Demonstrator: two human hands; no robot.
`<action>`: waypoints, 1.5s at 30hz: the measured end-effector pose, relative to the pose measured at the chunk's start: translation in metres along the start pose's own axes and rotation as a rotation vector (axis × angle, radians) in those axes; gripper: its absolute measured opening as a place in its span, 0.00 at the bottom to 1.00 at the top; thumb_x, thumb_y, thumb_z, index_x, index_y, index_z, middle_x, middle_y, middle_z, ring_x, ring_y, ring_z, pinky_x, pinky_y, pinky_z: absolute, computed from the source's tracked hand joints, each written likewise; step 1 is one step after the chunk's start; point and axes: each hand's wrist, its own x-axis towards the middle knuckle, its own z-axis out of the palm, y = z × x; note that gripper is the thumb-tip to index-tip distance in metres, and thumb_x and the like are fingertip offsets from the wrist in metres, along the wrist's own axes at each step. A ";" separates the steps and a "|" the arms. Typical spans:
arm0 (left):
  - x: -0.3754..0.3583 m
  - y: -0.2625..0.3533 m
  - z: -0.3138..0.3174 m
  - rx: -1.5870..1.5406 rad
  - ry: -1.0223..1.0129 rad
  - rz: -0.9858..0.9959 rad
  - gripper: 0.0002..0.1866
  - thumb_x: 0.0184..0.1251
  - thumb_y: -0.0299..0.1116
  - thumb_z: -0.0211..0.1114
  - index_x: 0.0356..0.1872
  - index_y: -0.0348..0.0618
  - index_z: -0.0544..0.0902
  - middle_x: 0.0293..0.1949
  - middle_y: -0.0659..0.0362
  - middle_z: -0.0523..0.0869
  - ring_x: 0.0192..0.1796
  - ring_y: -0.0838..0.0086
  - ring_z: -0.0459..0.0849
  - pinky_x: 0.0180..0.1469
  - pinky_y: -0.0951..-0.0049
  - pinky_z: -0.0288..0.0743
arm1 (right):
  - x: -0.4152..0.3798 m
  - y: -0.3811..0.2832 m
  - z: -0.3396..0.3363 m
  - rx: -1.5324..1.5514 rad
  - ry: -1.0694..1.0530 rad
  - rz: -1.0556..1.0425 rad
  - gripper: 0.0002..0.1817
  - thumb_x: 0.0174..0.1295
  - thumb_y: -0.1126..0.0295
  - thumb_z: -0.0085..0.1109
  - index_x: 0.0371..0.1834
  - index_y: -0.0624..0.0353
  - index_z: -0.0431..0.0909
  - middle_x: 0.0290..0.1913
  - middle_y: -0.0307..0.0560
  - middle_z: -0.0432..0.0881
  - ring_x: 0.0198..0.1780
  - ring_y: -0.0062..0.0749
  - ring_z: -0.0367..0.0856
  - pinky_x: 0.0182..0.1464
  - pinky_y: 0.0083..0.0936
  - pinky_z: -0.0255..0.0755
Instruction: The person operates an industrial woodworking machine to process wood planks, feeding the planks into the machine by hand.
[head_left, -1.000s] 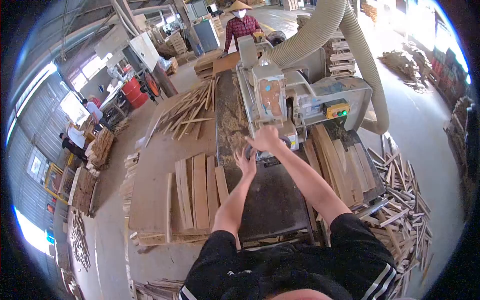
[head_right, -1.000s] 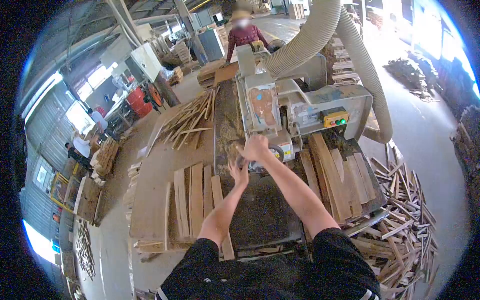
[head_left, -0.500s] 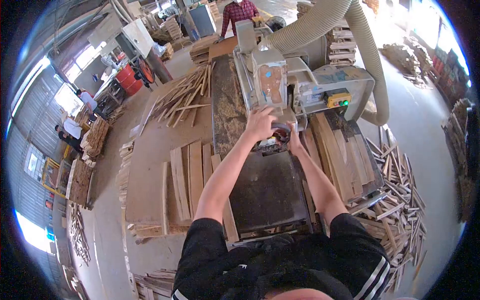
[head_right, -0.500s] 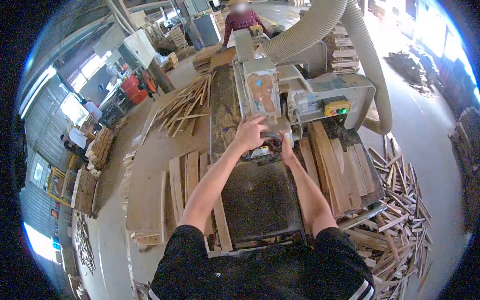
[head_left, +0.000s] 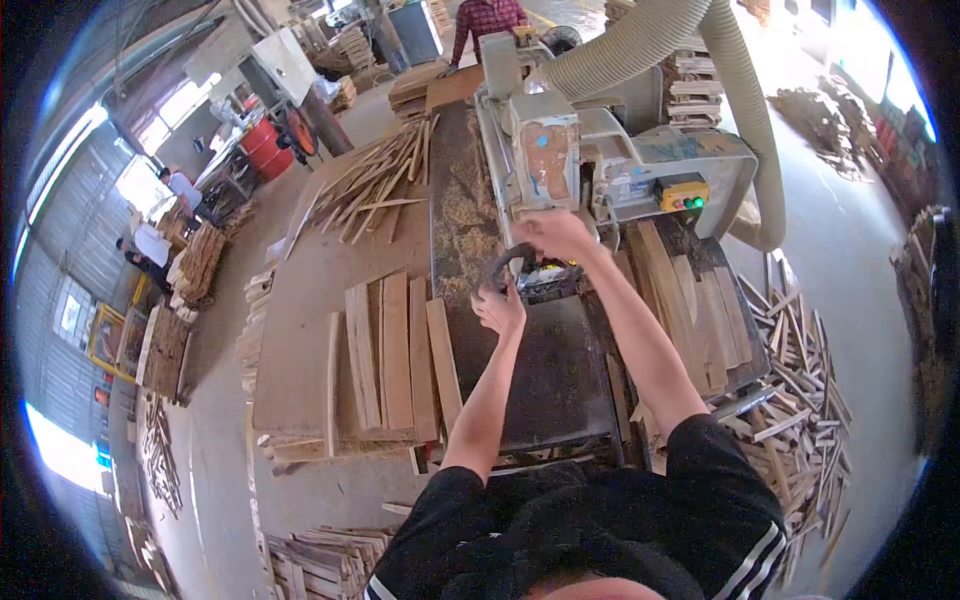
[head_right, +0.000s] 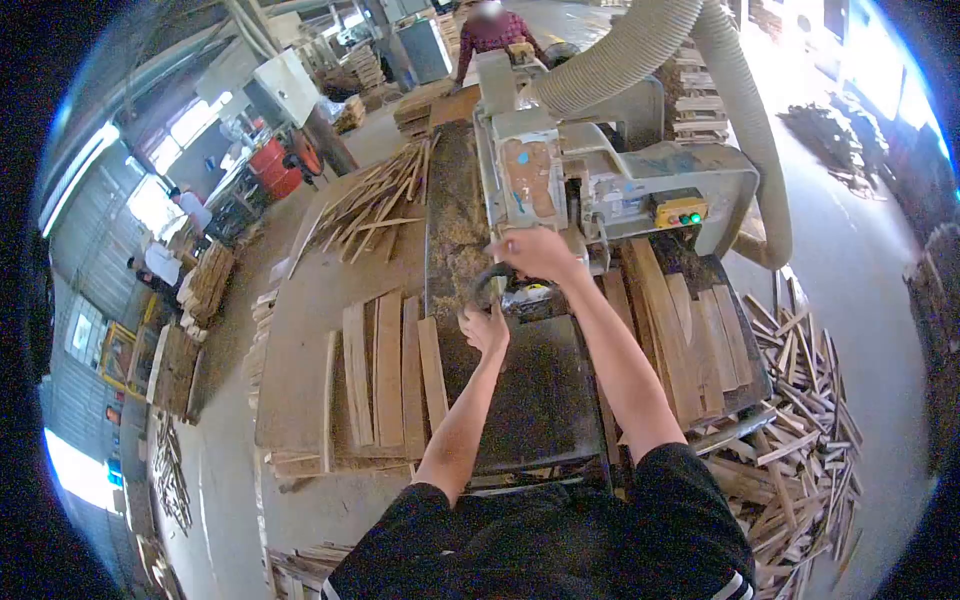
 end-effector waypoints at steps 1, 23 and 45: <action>0.007 -0.004 -0.010 -0.006 0.123 0.343 0.41 0.69 0.62 0.67 0.71 0.41 0.70 0.74 0.37 0.65 0.79 0.41 0.58 0.72 0.35 0.60 | 0.000 0.039 0.007 0.171 0.139 0.019 0.28 0.75 0.43 0.55 0.47 0.60 0.88 0.36 0.54 0.90 0.39 0.31 0.90 0.41 0.36 0.82; -0.030 0.085 -0.064 -0.070 0.243 0.965 0.28 0.62 0.54 0.77 0.38 0.40 0.74 0.38 0.49 0.79 0.46 0.49 0.78 0.49 0.50 0.72 | 0.030 0.248 0.126 0.698 0.312 0.232 0.36 0.80 0.42 0.37 0.71 0.63 0.75 0.73 0.58 0.75 0.73 0.49 0.71 0.75 0.37 0.60; 0.013 0.001 0.002 -0.417 0.251 0.747 0.35 0.62 0.41 0.73 0.69 0.41 0.73 0.77 0.34 0.59 0.78 0.37 0.59 0.74 0.40 0.56 | 0.011 0.049 0.024 0.308 0.254 -0.030 0.15 0.69 0.60 0.64 0.53 0.55 0.86 0.32 0.46 0.88 0.33 0.31 0.87 0.39 0.33 0.79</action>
